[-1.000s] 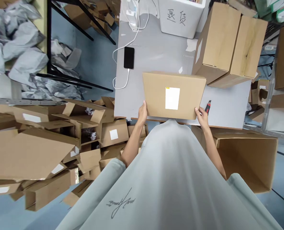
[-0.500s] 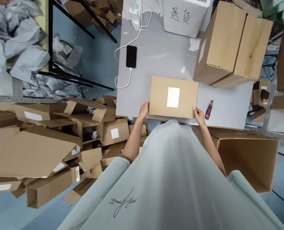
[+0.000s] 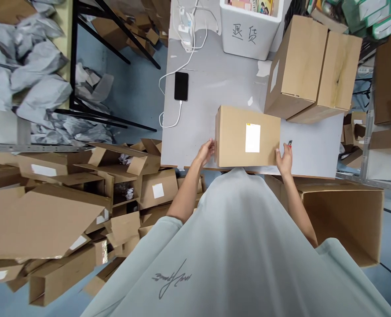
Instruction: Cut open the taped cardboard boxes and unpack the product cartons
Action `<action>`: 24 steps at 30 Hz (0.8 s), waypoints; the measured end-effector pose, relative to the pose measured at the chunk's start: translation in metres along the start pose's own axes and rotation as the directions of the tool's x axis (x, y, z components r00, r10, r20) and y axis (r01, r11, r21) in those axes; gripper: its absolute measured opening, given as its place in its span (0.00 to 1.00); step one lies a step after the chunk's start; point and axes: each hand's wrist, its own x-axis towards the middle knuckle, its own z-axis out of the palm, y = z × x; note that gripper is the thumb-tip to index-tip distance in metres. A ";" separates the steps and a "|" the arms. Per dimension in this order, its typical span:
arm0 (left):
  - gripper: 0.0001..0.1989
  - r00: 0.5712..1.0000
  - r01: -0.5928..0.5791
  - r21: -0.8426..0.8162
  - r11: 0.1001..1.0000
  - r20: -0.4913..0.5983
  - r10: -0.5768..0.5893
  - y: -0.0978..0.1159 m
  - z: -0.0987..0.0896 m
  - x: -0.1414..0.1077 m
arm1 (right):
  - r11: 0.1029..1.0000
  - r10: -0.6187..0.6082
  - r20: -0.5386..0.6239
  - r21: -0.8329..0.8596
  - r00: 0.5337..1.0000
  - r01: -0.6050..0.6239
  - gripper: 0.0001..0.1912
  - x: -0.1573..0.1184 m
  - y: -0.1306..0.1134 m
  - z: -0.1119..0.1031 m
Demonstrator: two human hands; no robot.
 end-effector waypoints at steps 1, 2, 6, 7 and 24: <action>0.21 1.000 -0.008 -0.020 1.000 0.002 0.008 0.001 0.005 -0.001 | 0.998 -0.052 -0.022 -0.038 0.998 0.051 0.58 -0.004 -0.013 0.001; 0.20 1.000 -0.018 -0.038 0.999 0.004 0.019 0.003 0.011 -0.004 | 0.991 -0.115 -0.017 -0.068 0.993 0.114 0.57 -0.009 -0.028 0.003; 0.22 0.995 -0.064 -0.076 0.995 0.070 0.070 0.011 0.039 -0.026 | 0.949 -0.308 0.186 -0.006 0.933 0.315 0.51 -0.032 -0.097 0.026; 0.24 0.991 -0.084 -0.064 0.994 0.100 0.090 0.014 0.045 -0.034 | 0.940 -0.339 0.210 0.032 0.917 0.341 0.51 -0.036 -0.112 0.032; 0.28 0.829 -0.485 0.515 0.707 0.012 0.559 0.117 0.061 -0.136 | 0.863 -0.307 0.196 0.470 0.931 0.186 0.61 -0.027 -0.154 0.080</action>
